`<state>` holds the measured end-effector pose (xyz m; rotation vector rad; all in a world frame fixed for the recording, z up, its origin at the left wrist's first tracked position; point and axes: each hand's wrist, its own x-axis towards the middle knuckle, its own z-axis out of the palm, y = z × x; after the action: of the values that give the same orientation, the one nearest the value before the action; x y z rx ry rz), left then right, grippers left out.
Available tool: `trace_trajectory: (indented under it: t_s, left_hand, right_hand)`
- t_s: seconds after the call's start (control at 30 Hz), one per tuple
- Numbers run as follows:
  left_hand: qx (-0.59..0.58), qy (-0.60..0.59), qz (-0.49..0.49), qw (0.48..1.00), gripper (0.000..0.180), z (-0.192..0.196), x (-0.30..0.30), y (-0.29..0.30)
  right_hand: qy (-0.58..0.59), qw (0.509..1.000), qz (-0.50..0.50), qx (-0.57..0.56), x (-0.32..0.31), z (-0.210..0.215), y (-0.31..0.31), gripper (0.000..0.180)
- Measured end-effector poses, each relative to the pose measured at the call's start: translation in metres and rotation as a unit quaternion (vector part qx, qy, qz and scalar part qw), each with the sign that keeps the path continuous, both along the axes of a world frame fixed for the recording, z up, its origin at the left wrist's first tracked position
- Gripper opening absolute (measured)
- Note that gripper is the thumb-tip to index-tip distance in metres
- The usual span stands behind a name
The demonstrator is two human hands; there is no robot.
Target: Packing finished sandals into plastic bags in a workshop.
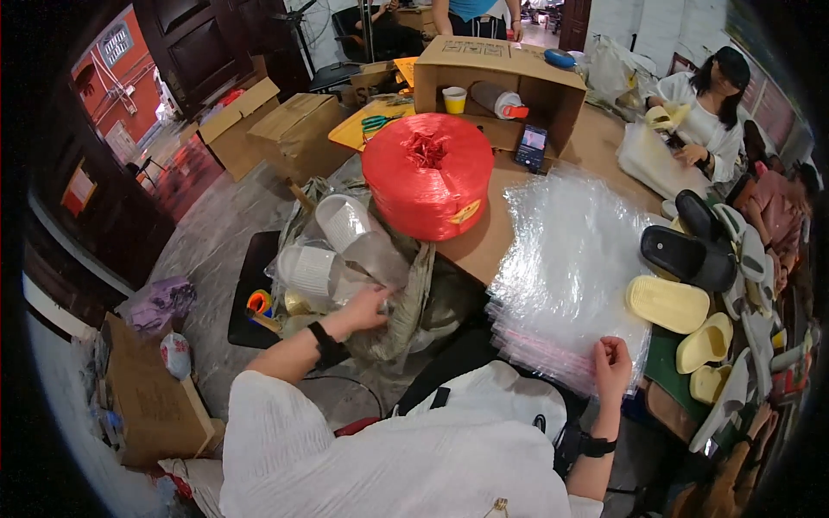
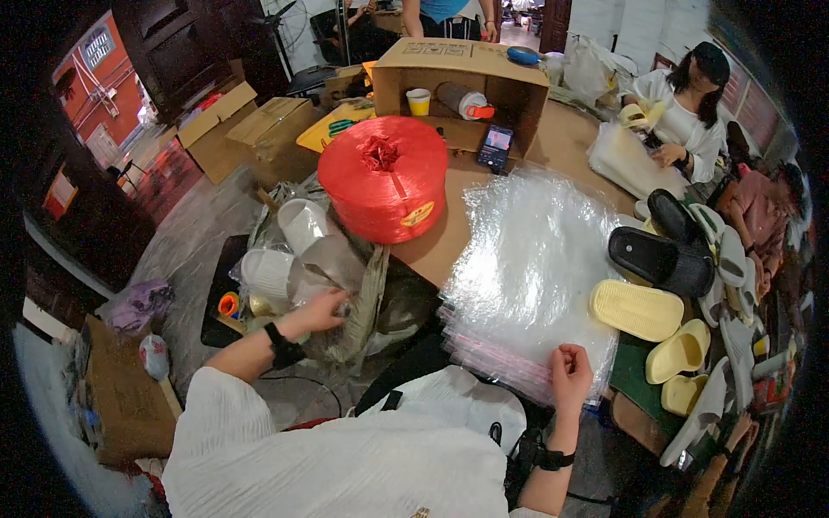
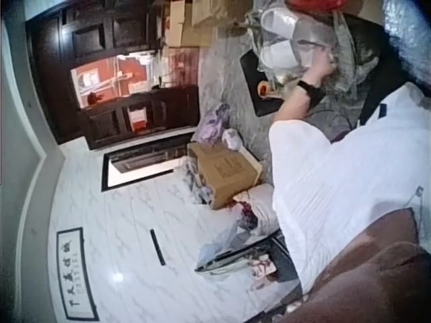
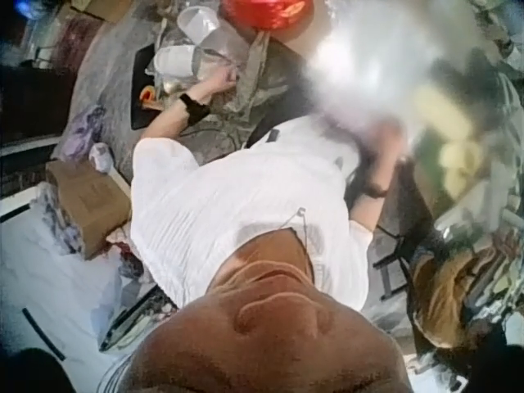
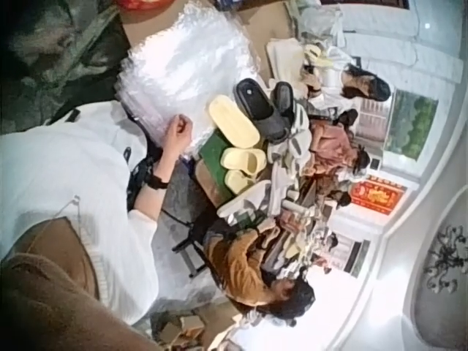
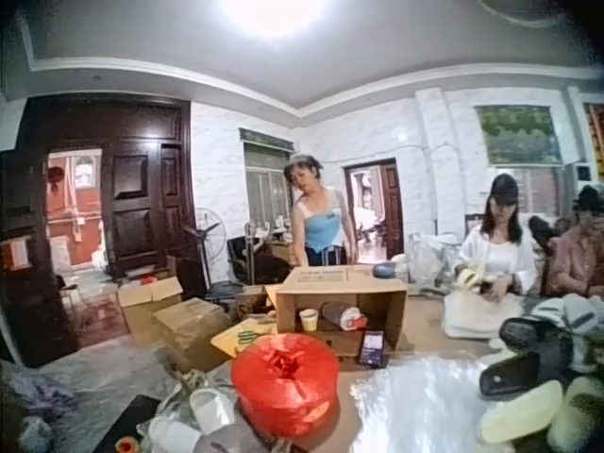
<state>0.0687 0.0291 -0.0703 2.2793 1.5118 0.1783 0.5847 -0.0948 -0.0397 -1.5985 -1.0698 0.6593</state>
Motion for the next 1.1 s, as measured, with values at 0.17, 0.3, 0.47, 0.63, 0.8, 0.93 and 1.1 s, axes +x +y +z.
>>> trace_trajectory:
  t_s: [0.17, 0.3, 0.47, 0.63, 0.8, 0.93, 1.1]
  left_hand:
    - [0.032, -0.011, -0.171, 0.985, 0.058, -0.035, 0.048, 0.003]
    - [-0.196, -0.210, -0.207, 0.935, 0.047, 0.044, 0.063, -0.006]
    - [-0.118, 0.362, -0.064, 0.922, 0.034, 0.135, 0.090, -0.024]
    - [0.121, -0.141, -0.241, 0.953, 0.045, 0.170, 0.168, -0.027]
    - [0.175, -0.145, -0.350, 0.909, 0.063, 0.125, 0.260, -0.012]
    - [0.223, -0.094, -0.326, 0.914, 0.070, 0.088, 0.299, 0.003]
    - [0.205, -0.083, -0.309, 0.925, 0.073, 0.044, 0.298, 0.012]
  right_hand:
    - [-0.014, 1.000, 0.003, 0.008, 0.009, -0.009, -0.006, 0.007]
    - [-0.053, 0.999, 0.000, 0.011, -0.005, 0.016, -0.005, 0.013]
    - [-0.122, 0.991, -0.042, 0.039, 0.012, 0.059, -0.004, 0.017]
    - [-0.274, 0.949, -0.149, 0.044, 0.050, 0.096, 0.000, 0.022]
    - [-0.369, 0.905, -0.198, 0.071, 0.115, 0.103, 0.053, 0.051]
    - [-0.383, 0.835, -0.381, -0.100, 0.148, 0.124, 0.103, 0.103]
    - [-0.346, 0.857, -0.342, -0.173, 0.182, 0.120, 0.129, 0.112]
